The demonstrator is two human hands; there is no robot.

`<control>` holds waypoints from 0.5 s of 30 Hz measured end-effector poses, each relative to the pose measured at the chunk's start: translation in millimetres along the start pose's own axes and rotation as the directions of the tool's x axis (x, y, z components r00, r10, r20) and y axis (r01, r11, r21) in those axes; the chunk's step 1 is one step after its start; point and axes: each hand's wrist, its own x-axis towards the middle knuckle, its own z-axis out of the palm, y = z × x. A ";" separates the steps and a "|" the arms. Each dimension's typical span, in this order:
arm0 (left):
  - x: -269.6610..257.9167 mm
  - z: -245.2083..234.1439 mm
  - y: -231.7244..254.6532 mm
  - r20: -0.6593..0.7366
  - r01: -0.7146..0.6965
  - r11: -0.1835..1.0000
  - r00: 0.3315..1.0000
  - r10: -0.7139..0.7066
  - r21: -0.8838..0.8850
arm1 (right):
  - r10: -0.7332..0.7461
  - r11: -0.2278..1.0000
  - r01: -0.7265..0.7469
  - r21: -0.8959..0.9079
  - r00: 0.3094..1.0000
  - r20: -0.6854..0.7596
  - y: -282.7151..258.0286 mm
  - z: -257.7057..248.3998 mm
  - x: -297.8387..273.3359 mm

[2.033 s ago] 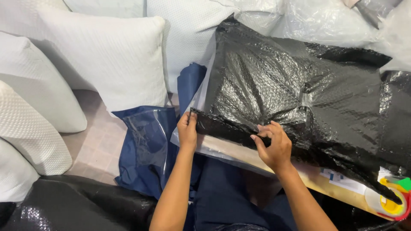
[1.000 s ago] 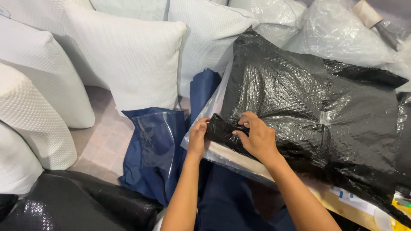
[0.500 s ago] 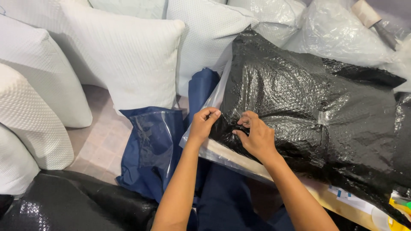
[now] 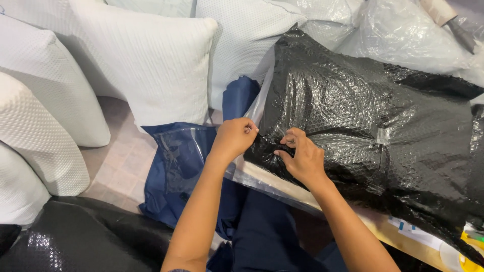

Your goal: Wrapping a pillow bag in black bubble wrap and securing it with adhesive tape.

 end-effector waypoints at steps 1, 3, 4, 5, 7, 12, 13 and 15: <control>6.4 1.5 -1.3 0.001 -0.002 1.000 1.000 0.002 0.002 | 0.002 1.000 -0.002 0.000 1.000 -0.002 -0.3 0.3 -0.2; 19.7 4.9 -3.2 -0.006 -0.046 0.994 0.999 0.046 0.097 | 0.003 1.000 -0.003 0.004 1.000 -0.004 -0.4 0.3 -0.6; 25.6 5.5 -0.7 -0.005 -0.049 0.994 0.999 0.050 0.098 | 0.005 1.000 -0.005 0.002 1.000 -0.008 0.8 0.7 -1.0; 31.0 5.6 0.9 -0.018 -0.071 0.988 0.997 0.074 0.139 | 0.013 1.000 -0.013 -0.002 1.000 0.001 1.6 1.6 -1.0; 32.1 3.0 6.1 -0.031 -0.091 0.979 0.995 0.098 0.181 | 0.018 1.000 -0.018 -0.004 1.000 0.010 2.7 3.0 -1.9; 11.8 -9.7 22.0 0.171 0.023 0.974 0.983 -0.062 0.224 | 0.023 0.999 -0.023 0.025 1.000 0.011 4.3 3.3 -1.7; 11.9 -6.8 20.9 0.170 0.024 0.974 0.983 -0.063 0.224 | 0.022 0.999 -0.022 0.026 1.000 0.011 5.2 4.1 -1.7; 12.4 -0.5 18.7 0.107 -0.044 0.980 0.994 0.023 0.192 | 0.008 1.000 -0.008 0.023 1.000 0.000 7.2 5.5 -2.0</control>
